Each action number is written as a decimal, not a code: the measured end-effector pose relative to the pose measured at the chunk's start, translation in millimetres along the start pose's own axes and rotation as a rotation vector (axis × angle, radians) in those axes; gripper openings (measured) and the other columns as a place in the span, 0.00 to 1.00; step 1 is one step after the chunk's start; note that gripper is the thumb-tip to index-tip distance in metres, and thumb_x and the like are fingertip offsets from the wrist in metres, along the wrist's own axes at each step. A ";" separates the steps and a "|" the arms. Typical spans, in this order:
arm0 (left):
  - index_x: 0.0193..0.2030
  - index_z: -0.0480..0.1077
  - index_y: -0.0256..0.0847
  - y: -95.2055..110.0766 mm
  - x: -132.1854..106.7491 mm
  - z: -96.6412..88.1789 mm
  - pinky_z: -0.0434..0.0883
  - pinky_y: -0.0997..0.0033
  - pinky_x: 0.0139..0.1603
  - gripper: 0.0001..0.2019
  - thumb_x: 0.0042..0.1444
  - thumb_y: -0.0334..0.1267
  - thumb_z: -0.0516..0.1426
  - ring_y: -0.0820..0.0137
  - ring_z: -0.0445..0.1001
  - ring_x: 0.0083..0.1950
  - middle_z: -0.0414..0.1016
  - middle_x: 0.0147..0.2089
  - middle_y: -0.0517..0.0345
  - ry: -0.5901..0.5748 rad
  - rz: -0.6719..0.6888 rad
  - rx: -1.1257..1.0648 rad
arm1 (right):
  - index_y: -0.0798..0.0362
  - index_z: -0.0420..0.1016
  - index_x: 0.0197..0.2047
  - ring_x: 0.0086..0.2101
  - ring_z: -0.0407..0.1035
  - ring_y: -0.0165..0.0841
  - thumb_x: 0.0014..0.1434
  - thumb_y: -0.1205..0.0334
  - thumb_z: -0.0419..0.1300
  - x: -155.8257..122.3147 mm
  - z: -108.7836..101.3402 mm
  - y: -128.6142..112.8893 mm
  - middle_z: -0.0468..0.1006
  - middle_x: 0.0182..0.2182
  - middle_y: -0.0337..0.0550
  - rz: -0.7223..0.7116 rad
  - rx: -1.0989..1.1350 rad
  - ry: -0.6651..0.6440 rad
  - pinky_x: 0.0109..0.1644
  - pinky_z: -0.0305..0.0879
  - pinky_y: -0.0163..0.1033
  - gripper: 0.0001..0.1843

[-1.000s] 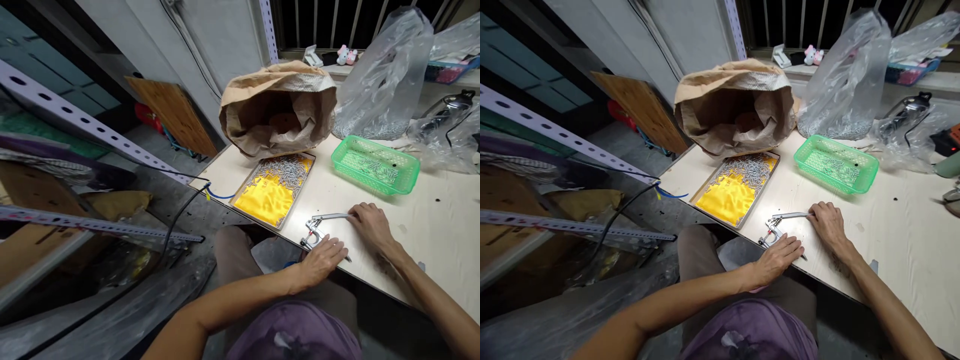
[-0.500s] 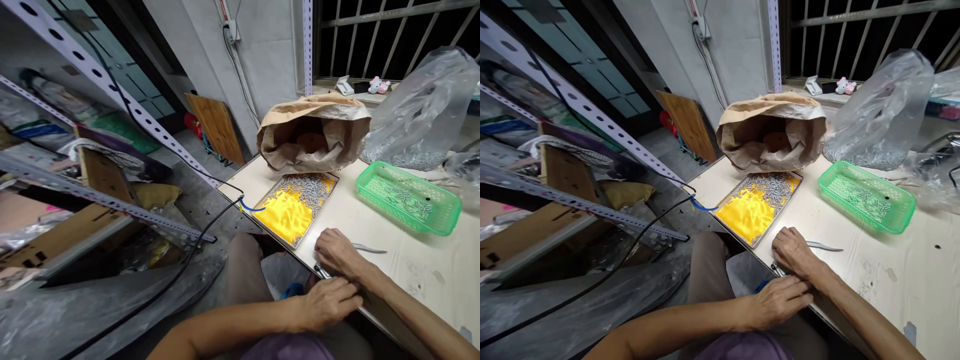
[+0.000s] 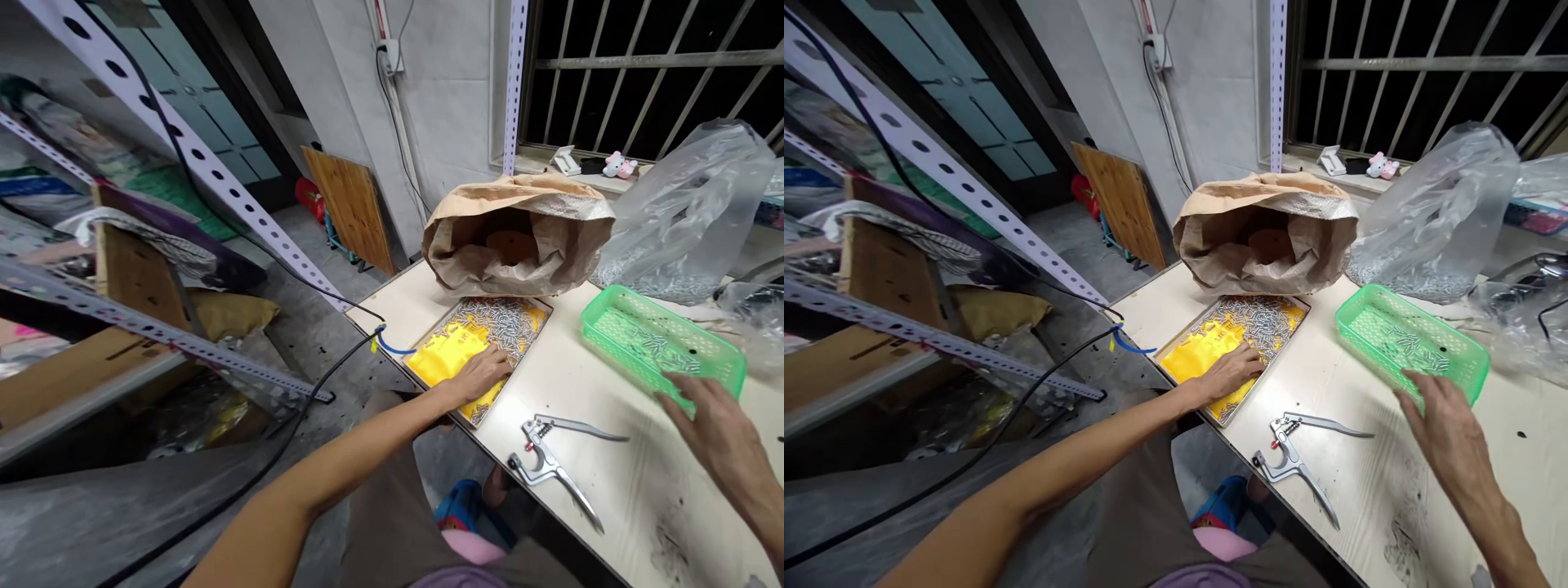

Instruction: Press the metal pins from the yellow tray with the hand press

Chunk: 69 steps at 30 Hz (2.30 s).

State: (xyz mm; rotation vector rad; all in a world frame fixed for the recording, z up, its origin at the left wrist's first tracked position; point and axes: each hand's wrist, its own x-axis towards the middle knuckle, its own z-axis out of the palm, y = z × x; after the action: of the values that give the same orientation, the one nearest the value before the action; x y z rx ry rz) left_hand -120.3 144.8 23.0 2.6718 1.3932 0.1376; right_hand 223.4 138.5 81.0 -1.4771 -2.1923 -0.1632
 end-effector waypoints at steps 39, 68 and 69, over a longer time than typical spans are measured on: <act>0.23 0.72 0.34 89.2 -21.2 -5.6 0.53 0.77 0.21 0.07 0.42 0.35 0.56 0.79 0.56 0.18 0.59 0.15 0.67 -0.548 -0.654 -0.709 | 0.49 0.60 0.33 0.26 0.65 0.30 0.63 0.65 0.46 -102.5 34.9 -110.4 0.67 0.28 0.38 -0.023 0.253 -0.535 0.27 0.56 0.34 0.07; 0.41 0.69 0.36 93.2 -34.1 14.2 0.68 0.69 0.41 0.07 0.56 0.33 0.55 0.65 0.72 0.41 0.73 0.41 0.52 -0.273 -0.253 -0.299 | 0.51 0.65 0.32 0.25 0.62 0.28 0.68 0.58 0.44 -109.1 15.4 -70.3 0.68 0.25 0.39 -0.058 0.169 -0.213 0.29 0.55 0.34 0.15; 0.40 0.69 0.36 94.5 -35.9 16.0 0.68 0.68 0.42 0.07 0.57 0.30 0.52 0.65 0.72 0.42 0.72 0.42 0.50 -0.267 -0.200 -0.254 | 0.51 0.64 0.30 0.25 0.62 0.28 0.68 0.59 0.43 -109.8 16.0 -69.7 0.68 0.25 0.39 -0.079 0.143 -0.216 0.28 0.54 0.34 0.16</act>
State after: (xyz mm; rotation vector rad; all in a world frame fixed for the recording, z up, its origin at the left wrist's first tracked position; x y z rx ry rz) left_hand -62.0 60.6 20.8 2.2381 1.4371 -0.0573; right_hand 188.2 23.8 28.6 -1.3856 -2.3790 0.1313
